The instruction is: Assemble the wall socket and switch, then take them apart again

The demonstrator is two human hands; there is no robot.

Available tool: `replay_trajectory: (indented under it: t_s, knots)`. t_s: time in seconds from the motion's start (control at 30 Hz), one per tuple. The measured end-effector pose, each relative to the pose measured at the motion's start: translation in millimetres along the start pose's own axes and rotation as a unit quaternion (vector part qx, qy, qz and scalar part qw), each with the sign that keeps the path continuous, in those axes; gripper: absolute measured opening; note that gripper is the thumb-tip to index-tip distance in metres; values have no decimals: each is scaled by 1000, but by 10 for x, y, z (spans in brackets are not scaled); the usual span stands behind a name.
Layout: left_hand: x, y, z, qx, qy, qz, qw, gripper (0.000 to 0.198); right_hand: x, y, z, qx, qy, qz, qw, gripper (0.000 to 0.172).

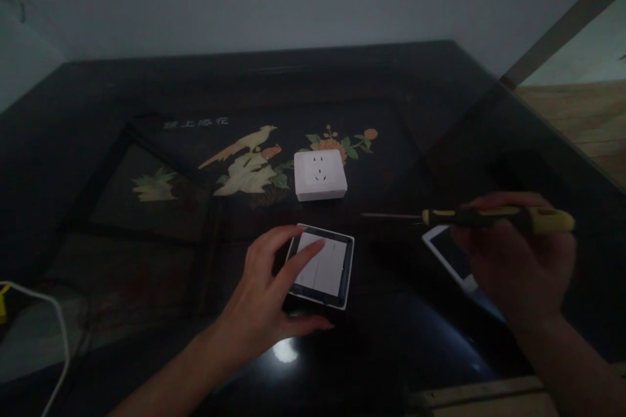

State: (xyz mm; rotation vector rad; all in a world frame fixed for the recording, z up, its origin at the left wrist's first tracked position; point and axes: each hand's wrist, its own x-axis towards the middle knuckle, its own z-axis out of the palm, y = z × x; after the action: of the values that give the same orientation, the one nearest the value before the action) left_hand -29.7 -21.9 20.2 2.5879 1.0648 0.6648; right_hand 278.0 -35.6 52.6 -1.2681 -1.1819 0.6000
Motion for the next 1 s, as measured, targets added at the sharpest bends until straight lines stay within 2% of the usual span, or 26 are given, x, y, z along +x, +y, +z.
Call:
replay_trajectory:
  t_s: [0.07, 0.17, 0.3, 0.4, 0.6, 0.73, 0.9, 1.0]
  knots:
    - [80, -16, 6, -26, -40, 37, 998, 83, -38, -43, 32, 116, -38, 56, 991, 18]
    - [136, -44, 26, -45, -85, 44, 994, 75, -105, -58, 89, 146, -73, 85, 983, 18]
    - [107, -51, 34, -37, -53, 21, 998, 72, -183, -38, 115, 124, -102, 66, 985, 16]
    - [83, -28, 39, -19, -26, -7, 999, 73, -222, -12, 125, 115, -99, 54, 987, 16]
    - [79, 3, 90, -37, -25, -21, 999, 81, -269, 63, 158, 124, -125, 40, 984, 12]
    - [102, 39, 36, -54, -52, -34, 997, 76, -208, 68, 110, 138, -158, 39, 977, 12]
    - [175, 89, -42, -36, -67, -54, 996, 70, 33, -24, -64, 44, -294, 54, 953, 11]
    - [200, 92, -5, -56, -56, -54, 995, 65, 154, -61, -157, -61, -339, 49, 938, 10]
